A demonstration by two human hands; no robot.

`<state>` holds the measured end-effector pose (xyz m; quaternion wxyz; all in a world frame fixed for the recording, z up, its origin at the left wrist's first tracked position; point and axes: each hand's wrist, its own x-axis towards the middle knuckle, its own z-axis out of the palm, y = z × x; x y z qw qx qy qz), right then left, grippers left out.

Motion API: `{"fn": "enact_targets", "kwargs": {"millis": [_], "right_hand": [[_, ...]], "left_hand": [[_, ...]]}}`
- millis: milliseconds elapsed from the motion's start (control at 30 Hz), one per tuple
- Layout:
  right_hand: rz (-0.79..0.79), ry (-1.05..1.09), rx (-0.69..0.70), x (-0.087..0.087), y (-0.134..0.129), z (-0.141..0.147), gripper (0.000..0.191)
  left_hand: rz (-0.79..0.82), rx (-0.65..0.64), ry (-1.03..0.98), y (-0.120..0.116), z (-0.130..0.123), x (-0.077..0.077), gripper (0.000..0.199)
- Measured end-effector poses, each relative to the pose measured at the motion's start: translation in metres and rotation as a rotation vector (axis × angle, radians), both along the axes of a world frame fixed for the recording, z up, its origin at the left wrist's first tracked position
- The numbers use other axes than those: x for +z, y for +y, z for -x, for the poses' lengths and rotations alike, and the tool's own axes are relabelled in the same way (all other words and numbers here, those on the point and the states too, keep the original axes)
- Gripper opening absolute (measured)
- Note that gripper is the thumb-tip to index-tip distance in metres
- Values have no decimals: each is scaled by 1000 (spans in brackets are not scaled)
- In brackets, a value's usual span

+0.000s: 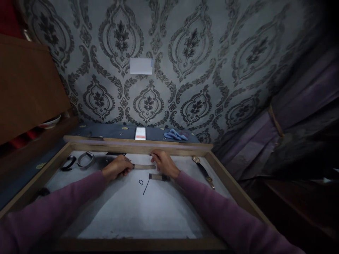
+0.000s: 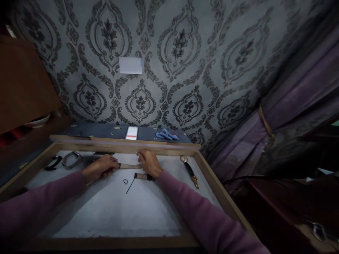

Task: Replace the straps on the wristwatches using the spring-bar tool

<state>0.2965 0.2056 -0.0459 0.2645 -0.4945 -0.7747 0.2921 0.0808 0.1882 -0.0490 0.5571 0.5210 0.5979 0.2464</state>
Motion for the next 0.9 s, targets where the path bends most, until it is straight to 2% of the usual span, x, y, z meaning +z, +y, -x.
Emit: {"fn": "enact_targets", "kwargs": {"millis": [267,433,700,900], "right_hand": [[-23,8,58,-9,-7,-3,24],[4,49,54,-8,-9,-3,23],[74,218,33,-4,-11,0,23],[195,368,51,1,-20,15,26]], "left_hand": [[-24,-37,24,1,4,-1,14],[-29,-43,-37,-1,11,0,19],[8,-92,-127,-18,26,13,25],[46,-146,-199,-28,30,17,23]]}}
